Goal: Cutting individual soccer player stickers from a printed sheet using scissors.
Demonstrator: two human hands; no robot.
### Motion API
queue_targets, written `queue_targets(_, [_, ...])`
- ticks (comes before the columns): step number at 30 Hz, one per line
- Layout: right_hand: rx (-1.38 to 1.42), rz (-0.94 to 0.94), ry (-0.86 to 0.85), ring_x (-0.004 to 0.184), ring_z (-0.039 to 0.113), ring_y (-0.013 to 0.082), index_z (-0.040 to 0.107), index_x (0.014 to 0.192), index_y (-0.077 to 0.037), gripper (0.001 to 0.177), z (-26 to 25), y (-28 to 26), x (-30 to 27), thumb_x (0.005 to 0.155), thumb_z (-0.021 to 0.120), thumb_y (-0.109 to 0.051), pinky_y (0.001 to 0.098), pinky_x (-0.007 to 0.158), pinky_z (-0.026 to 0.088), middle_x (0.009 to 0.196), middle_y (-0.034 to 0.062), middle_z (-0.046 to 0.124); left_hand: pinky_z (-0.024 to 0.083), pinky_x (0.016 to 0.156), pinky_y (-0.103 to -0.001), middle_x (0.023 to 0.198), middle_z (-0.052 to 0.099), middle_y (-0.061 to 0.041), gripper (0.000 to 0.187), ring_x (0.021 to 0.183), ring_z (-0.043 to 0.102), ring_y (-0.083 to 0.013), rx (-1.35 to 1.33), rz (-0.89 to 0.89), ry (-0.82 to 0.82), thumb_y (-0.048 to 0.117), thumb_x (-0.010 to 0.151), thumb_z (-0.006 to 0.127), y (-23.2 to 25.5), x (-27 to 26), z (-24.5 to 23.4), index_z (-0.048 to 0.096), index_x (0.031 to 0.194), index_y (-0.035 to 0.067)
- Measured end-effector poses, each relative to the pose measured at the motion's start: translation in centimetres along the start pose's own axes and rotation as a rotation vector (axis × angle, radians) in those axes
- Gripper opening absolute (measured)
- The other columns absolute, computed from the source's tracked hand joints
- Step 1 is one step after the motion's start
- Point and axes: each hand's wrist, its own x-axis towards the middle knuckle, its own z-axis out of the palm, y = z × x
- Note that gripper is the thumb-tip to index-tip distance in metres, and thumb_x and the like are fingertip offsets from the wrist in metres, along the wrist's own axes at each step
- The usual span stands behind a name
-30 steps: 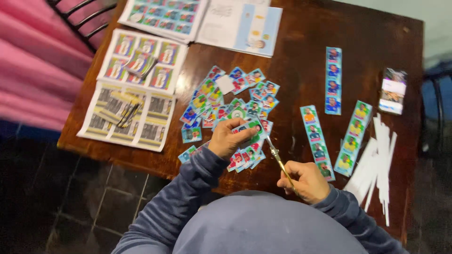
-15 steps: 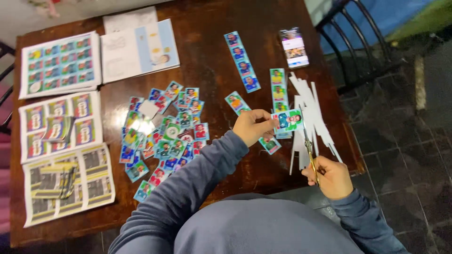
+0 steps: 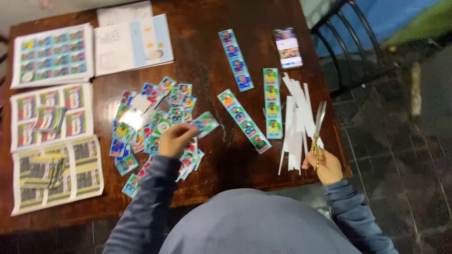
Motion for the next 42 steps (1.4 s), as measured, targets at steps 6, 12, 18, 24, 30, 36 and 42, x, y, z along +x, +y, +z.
queue_targets(6, [-0.480,-0.151,0.051,0.075,0.072,0.0196,0.066,0.091,-0.001,0.046,8.9,-8.1,7.2,0.075,0.089,-0.037,0.0365,0.069,0.057,0.083,0.0087,0.074,0.050,0.050,-0.026,0.083,0.075,-0.008,0.024,0.065,0.067,-0.0133,-0.020,-0.011,0.361,0.016,0.086,0.081,-8.2,-4.5,-10.8,0.069,0.100,0.001])
queue_targets(12, [-1.050,-0.316,0.127,0.085,0.071,0.0373,0.068,0.096,-0.002,0.074,20.2,-13.1,15.1,0.054,0.098,-0.055,0.0524,0.079,0.052,0.090,0.0169,0.074,0.050,0.050,-0.027,0.078,0.072,-0.013,0.027,0.062,0.069,-0.0175,-0.171,-0.093,0.583,0.015,0.085,0.084,-13.5,-5.6,-13.7,0.065,0.098,0.001])
queue_targets(18, [-1.178,-0.121,0.046,0.095,0.071,0.0396,0.067,0.110,-0.001,0.082,20.3,-6.2,19.1,0.058,0.098,-0.055,0.0507,0.082,0.056,0.100,0.0199,0.073,0.058,0.054,-0.027,0.079,0.076,-0.008,0.025,0.064,0.073,-0.0148,-0.286,-0.060,0.635,0.015,0.083,0.083,-16.0,-6.6,-16.9,0.066,0.096,0.001])
queue_targets(24, [-0.980,-0.225,0.074,0.089,0.073,0.0344,0.068,0.105,0.000,0.064,18.3,-1.3,21.2,0.064,0.099,-0.039,0.0448,0.082,0.057,0.094,0.0171,0.076,0.054,0.053,-0.028,0.077,0.074,-0.009,0.030,0.061,0.068,-0.0143,-0.187,-0.049,0.711,0.015,0.080,0.089,-18.7,-3.6,-19.6,0.068,0.094,0.000])
queue_targets(30, [-0.302,-0.323,0.070,0.087,0.069,0.0151,0.062,0.108,-0.002,0.035,16.9,-2.7,20.2,0.086,0.089,-0.010,0.0309,0.079,0.056,0.100,0.0077,0.073,0.052,0.048,-0.035,0.077,0.073,-0.010,0.031,0.056,0.066,-0.0200,-0.300,-0.146,0.646,0.016,0.078,0.085,-15.2,-0.4,-21.2,0.063,0.097,0.005])
queue_targets(36, [-0.066,-0.497,0.299,0.086,0.060,0.0107,0.058,0.107,-0.006,0.034,16.0,-10.1,16.7,0.097,0.088,0.004,0.0268,0.080,0.052,0.098,0.0020,0.064,0.056,0.067,-0.039,0.084,0.075,-0.011,0.030,0.073,0.071,-0.0231,0.517,0.241,0.892,0.018,0.078,0.086,-14.1,-3.1,-19.6,0.070,0.101,0.005])
queue_targets(42, [0.474,-0.431,0.150,0.079,0.062,0.0132,0.054,0.099,-0.011,0.034,21.4,-13.3,14.1,0.093,0.082,0.008,0.0282,0.069,0.054,0.094,0.0028,0.064,0.059,0.073,-0.039,0.086,0.073,-0.007,0.032,0.077,0.072,-0.0249,0.402,0.095,0.483,0.031,0.075,0.087,-10.6,-4.6,-11.5,0.073,0.094,0.010])
